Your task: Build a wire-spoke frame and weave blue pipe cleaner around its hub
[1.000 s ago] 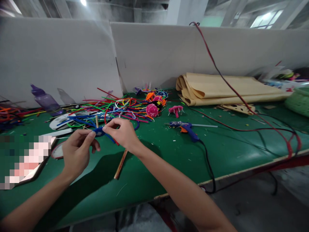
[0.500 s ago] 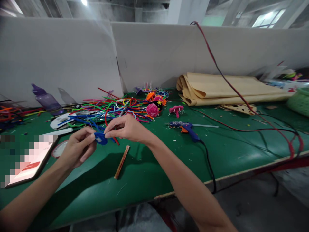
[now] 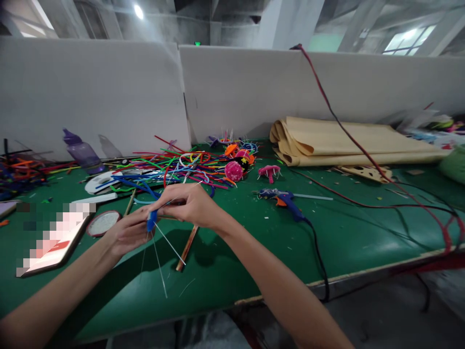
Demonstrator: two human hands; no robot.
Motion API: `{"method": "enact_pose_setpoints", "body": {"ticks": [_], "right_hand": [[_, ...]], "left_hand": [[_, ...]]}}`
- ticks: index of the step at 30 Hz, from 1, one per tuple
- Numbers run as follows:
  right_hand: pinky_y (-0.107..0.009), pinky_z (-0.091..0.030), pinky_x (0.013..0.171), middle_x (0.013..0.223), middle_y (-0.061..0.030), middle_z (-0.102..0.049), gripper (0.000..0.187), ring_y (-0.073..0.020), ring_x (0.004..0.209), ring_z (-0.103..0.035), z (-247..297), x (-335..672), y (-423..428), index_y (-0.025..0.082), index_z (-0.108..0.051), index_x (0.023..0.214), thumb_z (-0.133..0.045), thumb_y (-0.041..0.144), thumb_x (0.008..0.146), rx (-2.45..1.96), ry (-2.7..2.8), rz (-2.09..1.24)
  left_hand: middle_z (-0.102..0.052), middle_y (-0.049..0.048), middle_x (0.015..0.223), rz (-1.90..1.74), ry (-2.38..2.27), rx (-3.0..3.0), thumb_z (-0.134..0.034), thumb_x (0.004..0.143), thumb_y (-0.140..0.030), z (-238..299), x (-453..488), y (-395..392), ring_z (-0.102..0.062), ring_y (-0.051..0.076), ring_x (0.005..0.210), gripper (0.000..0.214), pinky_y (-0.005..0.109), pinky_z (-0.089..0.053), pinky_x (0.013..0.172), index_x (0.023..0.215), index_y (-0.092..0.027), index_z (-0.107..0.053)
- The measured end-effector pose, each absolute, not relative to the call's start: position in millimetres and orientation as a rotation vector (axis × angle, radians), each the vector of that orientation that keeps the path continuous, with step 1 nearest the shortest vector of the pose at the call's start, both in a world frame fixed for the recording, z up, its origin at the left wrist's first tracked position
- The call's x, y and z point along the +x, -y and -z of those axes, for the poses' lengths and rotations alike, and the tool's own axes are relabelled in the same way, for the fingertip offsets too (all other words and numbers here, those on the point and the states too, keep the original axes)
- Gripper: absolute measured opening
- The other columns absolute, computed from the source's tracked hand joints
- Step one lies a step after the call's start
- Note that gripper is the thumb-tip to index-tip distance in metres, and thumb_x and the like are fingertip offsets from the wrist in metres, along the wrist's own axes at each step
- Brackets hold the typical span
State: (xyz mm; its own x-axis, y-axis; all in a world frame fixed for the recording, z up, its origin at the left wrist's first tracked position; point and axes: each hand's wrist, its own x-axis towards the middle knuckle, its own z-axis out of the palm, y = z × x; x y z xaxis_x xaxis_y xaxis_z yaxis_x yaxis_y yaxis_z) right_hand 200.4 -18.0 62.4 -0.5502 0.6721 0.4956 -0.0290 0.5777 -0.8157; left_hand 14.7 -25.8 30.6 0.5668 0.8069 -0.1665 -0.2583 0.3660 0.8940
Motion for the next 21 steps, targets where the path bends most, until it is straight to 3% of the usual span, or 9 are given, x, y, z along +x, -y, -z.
{"method": "enact_pose_setpoints", "body": {"ticks": [5, 10, 13, 17, 21], "right_hand": [[-0.024, -0.044, 0.056, 0.072, -0.0011, -0.061, 0.011, -0.011, 0.065, -0.054, -60, 198, 18, 0.021, -0.07, 0.077, -0.059, 0.018, 0.075, -0.499, 1.957, -0.887], [-0.024, -0.044, 0.059, 0.072, -0.001, -0.061, 0.008, -0.0106, 0.066, -0.056, -60, 201, 14, 0.019, -0.07, 0.076, -0.061, 0.019, 0.075, -0.61, 1.832, -0.806], [-0.022, -0.042, 0.052, 0.07, -0.0002, -0.06, 0.008, -0.0083, 0.056, -0.053, -60, 203, 12, 0.017, -0.068, 0.076, -0.063, 0.021, 0.073, -0.718, 1.636, -0.887], [-0.023, -0.043, 0.051, 0.067, -0.0007, -0.062, 0.011, -0.0089, 0.053, -0.053, -58, 199, 12, 0.015, -0.068, 0.075, -0.065, 0.025, 0.071, -0.837, 1.484, -0.974], [-0.025, -0.047, 0.061, 0.072, -0.0047, -0.066, 0.013, -0.0131, 0.066, -0.06, -56, 193, 16, 0.012, -0.068, 0.073, -0.065, 0.025, 0.07, -0.869, 1.521, -1.044]], "left_hand": [[-0.019, -0.0118, 0.033, -0.741, -0.659, 0.907, -0.058, 0.074, -0.026, -27, 14, 24, -0.003, -0.001, 0.026, 0.011, 0.011, -0.008, 0.024, 0.076, -0.016, -0.061], [-0.054, -0.0001, 0.054, -0.754, -0.804, 1.058, -0.053, 0.079, -0.034, -32, 15, 20, -0.016, -0.001, 0.029, 0.02, 0.013, -0.013, 0.026, 0.081, -0.016, -0.061], [-0.06, 0.0024, 0.068, -0.958, -1.024, 1.359, -0.057, 0.077, -0.036, -35, 17, 19, -0.033, 0.003, 0.034, 0.024, 0.015, -0.021, 0.03, 0.094, -0.018, -0.06], [-0.06, 0.0025, 0.083, -1.288, -1.209, 1.932, -0.063, 0.072, -0.033, -36, 21, 22, -0.052, 0.011, 0.06, 0.032, 0.023, -0.044, 0.055, 0.102, -0.022, -0.062], [-0.064, 0.0051, 0.095, -1.305, -1.153, 2.157, -0.061, 0.074, -0.03, -31, 20, 25, -0.059, 0.018, 0.082, 0.032, 0.028, -0.046, 0.073, 0.105, -0.022, -0.062]]}}
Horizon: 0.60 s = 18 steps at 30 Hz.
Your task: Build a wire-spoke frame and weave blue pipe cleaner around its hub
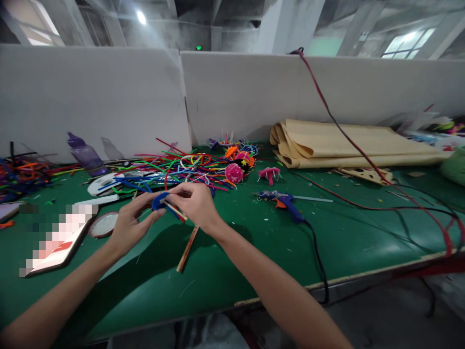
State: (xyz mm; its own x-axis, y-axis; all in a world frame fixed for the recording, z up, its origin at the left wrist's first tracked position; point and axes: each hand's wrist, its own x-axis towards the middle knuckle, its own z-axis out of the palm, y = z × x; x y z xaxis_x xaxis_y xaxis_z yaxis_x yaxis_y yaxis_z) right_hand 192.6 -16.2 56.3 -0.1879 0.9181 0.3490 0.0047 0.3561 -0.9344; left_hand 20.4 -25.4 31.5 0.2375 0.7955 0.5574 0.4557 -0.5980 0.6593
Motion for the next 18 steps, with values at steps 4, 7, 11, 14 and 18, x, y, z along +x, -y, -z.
{"method": "enact_pose_setpoints", "body": {"ticks": [4, 7, 11, 14, 18], "right_hand": [[-0.025, -0.047, 0.06, 0.069, -0.004, -0.066, 0.014, -0.0133, 0.065, -0.06, -57, 195, 15, 0.012, -0.068, 0.075, -0.064, 0.024, 0.069, -0.87, 1.609, -1.077], [-0.023, -0.045, 0.057, 0.065, -0.0021, -0.065, 0.012, -0.0124, 0.062, -0.059, -60, 198, 14, 0.012, -0.068, 0.071, -0.065, 0.023, 0.068, -0.863, 1.68, -1.02], [-0.022, -0.043, 0.056, 0.065, -0.0015, -0.063, 0.01, -0.0109, 0.061, -0.057, -61, 201, 13, 0.012, -0.068, 0.07, -0.065, 0.021, 0.068, -0.836, 1.75, -0.969], [-0.022, -0.043, 0.057, 0.066, -0.0016, -0.063, 0.009, -0.0107, 0.062, -0.056, -60, 204, 10, 0.012, -0.067, 0.07, -0.065, 0.021, 0.069, -0.829, 1.834, -0.916], [-0.023, -0.043, 0.061, 0.069, -0.0005, -0.062, 0.011, -0.0103, 0.065, -0.055, -57, 208, 5, 0.013, -0.066, 0.076, -0.064, 0.022, 0.07, -0.811, 1.941, -0.909]], "left_hand": [[-0.066, 0.0034, 0.075, -1.268, -1.17, 2.109, -0.055, 0.079, -0.029, -28, 19, 28, -0.059, 0.016, 0.068, 0.017, 0.026, -0.046, 0.065, 0.082, -0.017, -0.067], [-0.062, 0.0014, 0.063, -1.209, -1.103, 1.929, -0.051, 0.082, -0.029, -31, 21, 30, -0.055, 0.013, 0.058, 0.022, 0.023, -0.044, 0.057, 0.071, -0.015, -0.064], [-0.06, 0.0016, 0.064, -1.185, -0.905, 1.607, -0.054, 0.081, -0.03, -30, 23, 30, -0.054, 0.012, 0.055, 0.022, 0.023, -0.044, 0.051, 0.07, -0.014, -0.062], [-0.06, 0.0021, 0.063, -1.148, -0.876, 1.517, -0.056, 0.079, -0.031, -28, 22, 27, -0.054, 0.012, 0.053, 0.021, 0.023, -0.044, 0.048, 0.071, -0.013, -0.063], [-0.061, 0.0023, 0.062, -1.122, -0.961, 1.535, -0.056, 0.079, -0.032, -25, 21, 25, -0.055, 0.012, 0.054, 0.021, 0.023, -0.045, 0.049, 0.072, -0.013, -0.063]]}}
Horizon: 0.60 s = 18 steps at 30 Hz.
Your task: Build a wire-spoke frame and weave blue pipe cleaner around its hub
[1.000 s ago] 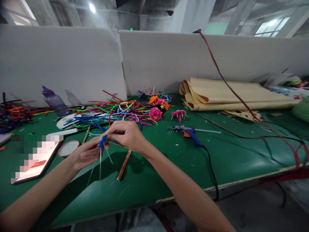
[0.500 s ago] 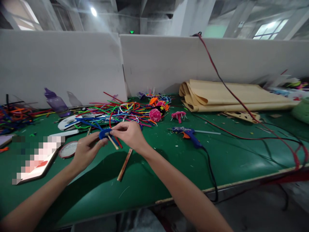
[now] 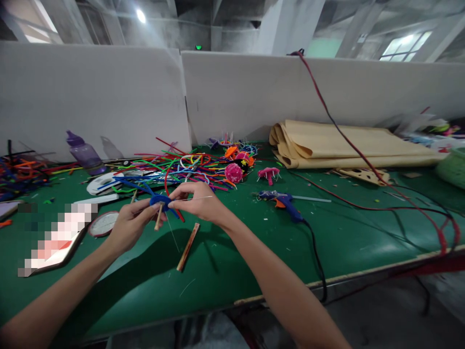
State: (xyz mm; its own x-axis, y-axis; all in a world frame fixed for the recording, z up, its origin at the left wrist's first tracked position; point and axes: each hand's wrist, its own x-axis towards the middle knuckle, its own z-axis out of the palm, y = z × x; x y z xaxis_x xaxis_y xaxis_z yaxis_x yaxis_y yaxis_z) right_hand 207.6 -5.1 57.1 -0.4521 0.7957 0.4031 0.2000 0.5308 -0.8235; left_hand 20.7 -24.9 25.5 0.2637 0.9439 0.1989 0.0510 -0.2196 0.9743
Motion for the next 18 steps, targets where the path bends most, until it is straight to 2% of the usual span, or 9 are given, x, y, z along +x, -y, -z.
{"method": "enact_pose_setpoints", "body": {"ticks": [7, 13, 18], "right_hand": [[-0.026, -0.045, 0.066, 0.071, -0.0013, -0.061, 0.011, -0.0112, 0.069, -0.056, -52, 202, 4, 0.012, -0.061, 0.073, -0.063, 0.023, 0.07, -0.855, 1.826, -0.958], [-0.024, -0.043, 0.062, 0.065, -0.0001, -0.06, 0.01, -0.0103, 0.063, -0.054, -45, 194, 7, 0.012, -0.06, 0.069, -0.062, 0.022, 0.07, -0.909, 1.72, -0.933], [-0.024, -0.044, 0.065, 0.07, -0.0005, -0.06, 0.012, -0.0105, 0.067, -0.055, -41, 197, 0, 0.013, -0.062, 0.076, -0.06, 0.024, 0.072, -0.851, 1.756, -0.939]], "left_hand": [[-0.061, 0.0016, 0.062, -1.176, -1.001, 1.528, -0.055, 0.08, -0.033, -26, 24, 25, -0.054, 0.011, 0.053, 0.023, 0.023, -0.044, 0.05, 0.073, -0.013, -0.063], [-0.06, -0.0002, 0.06, -1.225, -0.984, 1.56, -0.054, 0.082, -0.031, -26, 26, 27, -0.053, 0.01, 0.054, 0.023, 0.022, -0.043, 0.052, 0.069, -0.014, -0.061], [-0.059, 0.0, 0.062, -1.245, -0.928, 1.439, -0.056, 0.079, -0.03, -22, 25, 23, -0.052, 0.01, 0.055, 0.019, 0.023, -0.043, 0.052, 0.072, -0.014, -0.063]]}}
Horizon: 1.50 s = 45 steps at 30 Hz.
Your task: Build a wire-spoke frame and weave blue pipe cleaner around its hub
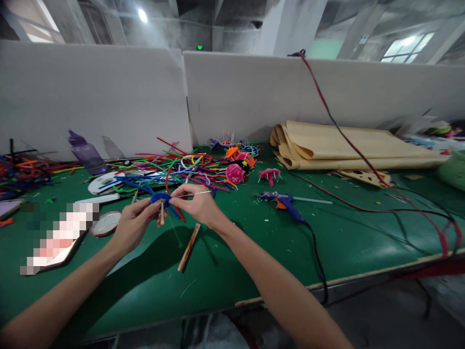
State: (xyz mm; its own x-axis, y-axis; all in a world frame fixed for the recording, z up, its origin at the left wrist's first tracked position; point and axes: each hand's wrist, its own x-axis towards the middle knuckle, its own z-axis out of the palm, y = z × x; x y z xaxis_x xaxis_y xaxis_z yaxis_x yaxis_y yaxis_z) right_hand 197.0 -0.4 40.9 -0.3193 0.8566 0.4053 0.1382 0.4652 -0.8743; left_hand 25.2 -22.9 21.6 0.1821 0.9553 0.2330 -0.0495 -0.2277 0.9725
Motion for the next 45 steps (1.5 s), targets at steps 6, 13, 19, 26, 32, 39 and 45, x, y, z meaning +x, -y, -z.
{"method": "enact_pose_setpoints", "body": {"ticks": [6, 13, 19, 26, 32, 39, 45], "right_hand": [[-0.025, -0.041, 0.061, 0.07, -0.0029, -0.062, 0.019, -0.0121, 0.063, -0.053, -34, 207, -14, 0.013, -0.065, 0.083, -0.058, 0.029, 0.074, -1.08, 1.642, -0.652], [-0.022, -0.038, 0.055, 0.059, -0.0003, -0.06, 0.021, -0.0102, 0.056, -0.052, -27, 208, -16, 0.015, -0.064, 0.067, -0.055, 0.032, 0.076, -1.142, 1.874, -0.834], [-0.018, -0.03, 0.04, 0.054, 0.0037, -0.052, 0.023, -0.0047, 0.04, -0.04, -14, 202, -16, 0.014, -0.056, 0.067, -0.057, 0.036, 0.075, -1.111, 1.834, -1.351], [-0.015, -0.025, 0.033, 0.049, 0.0059, -0.05, 0.023, -0.0033, 0.034, -0.041, -9, 195, -14, 0.017, -0.044, 0.062, -0.053, 0.031, 0.076, -1.049, 1.713, -1.555], [-0.015, -0.025, 0.03, 0.046, 0.0066, -0.048, 0.021, -0.0035, 0.03, -0.038, -5, 191, -13, 0.015, -0.05, 0.066, -0.047, 0.03, 0.08, -1.024, 1.724, -1.629], [-0.015, -0.024, 0.031, 0.045, 0.0072, -0.046, 0.026, -0.0027, 0.03, -0.037, -3, 186, -9, 0.014, -0.052, 0.066, -0.048, 0.034, 0.081, -1.025, 1.693, -1.585], [-0.015, -0.024, 0.031, 0.044, 0.0069, -0.046, 0.027, -0.0026, 0.03, -0.036, -4, 183, -6, 0.015, -0.05, 0.064, -0.046, 0.034, 0.082, -1.043, 1.679, -1.518]], "left_hand": [[-0.064, 0.0036, 0.076, -1.283, -0.861, 1.14, -0.062, 0.075, -0.025, -17, 22, 13, -0.051, 0.007, 0.058, 0.013, 0.018, -0.041, 0.052, 0.077, -0.013, -0.065], [-0.063, 0.0021, 0.068, -1.026, -0.892, 0.98, -0.064, 0.074, -0.027, -3, 15, 2, -0.046, 0.003, 0.048, 0.015, 0.013, -0.036, 0.043, 0.074, -0.012, -0.064], [-0.06, 0.0048, 0.062, -0.856, -0.887, 1.057, -0.059, 0.077, -0.037, 2, 19, 5, -0.051, 0.007, 0.048, 0.03, 0.018, -0.042, 0.044, 0.071, -0.008, -0.064], [-0.053, 0.0002, 0.05, -0.873, -1.024, 1.359, -0.054, 0.077, -0.044, 6, 21, 6, -0.051, 0.011, 0.044, 0.038, 0.022, -0.041, 0.042, 0.067, -0.009, -0.063], [-0.049, -0.0022, 0.049, -0.866, -1.083, 1.422, -0.052, 0.078, -0.044, 6, 17, 5, -0.041, 0.006, 0.037, 0.038, 0.018, -0.028, 0.036, 0.063, -0.01, -0.061], [-0.041, -0.0042, 0.043, -0.867, -1.11, 1.463, -0.053, 0.077, -0.043, 7, 12, 1, -0.032, 0.005, 0.038, 0.038, 0.019, -0.021, 0.037, 0.059, -0.011, -0.062], [-0.043, -0.0037, 0.044, -0.869, -1.077, 1.441, -0.05, 0.079, -0.042, 8, 11, 1, -0.037, 0.006, 0.038, 0.037, 0.02, -0.027, 0.039, 0.06, -0.012, -0.061]]}}
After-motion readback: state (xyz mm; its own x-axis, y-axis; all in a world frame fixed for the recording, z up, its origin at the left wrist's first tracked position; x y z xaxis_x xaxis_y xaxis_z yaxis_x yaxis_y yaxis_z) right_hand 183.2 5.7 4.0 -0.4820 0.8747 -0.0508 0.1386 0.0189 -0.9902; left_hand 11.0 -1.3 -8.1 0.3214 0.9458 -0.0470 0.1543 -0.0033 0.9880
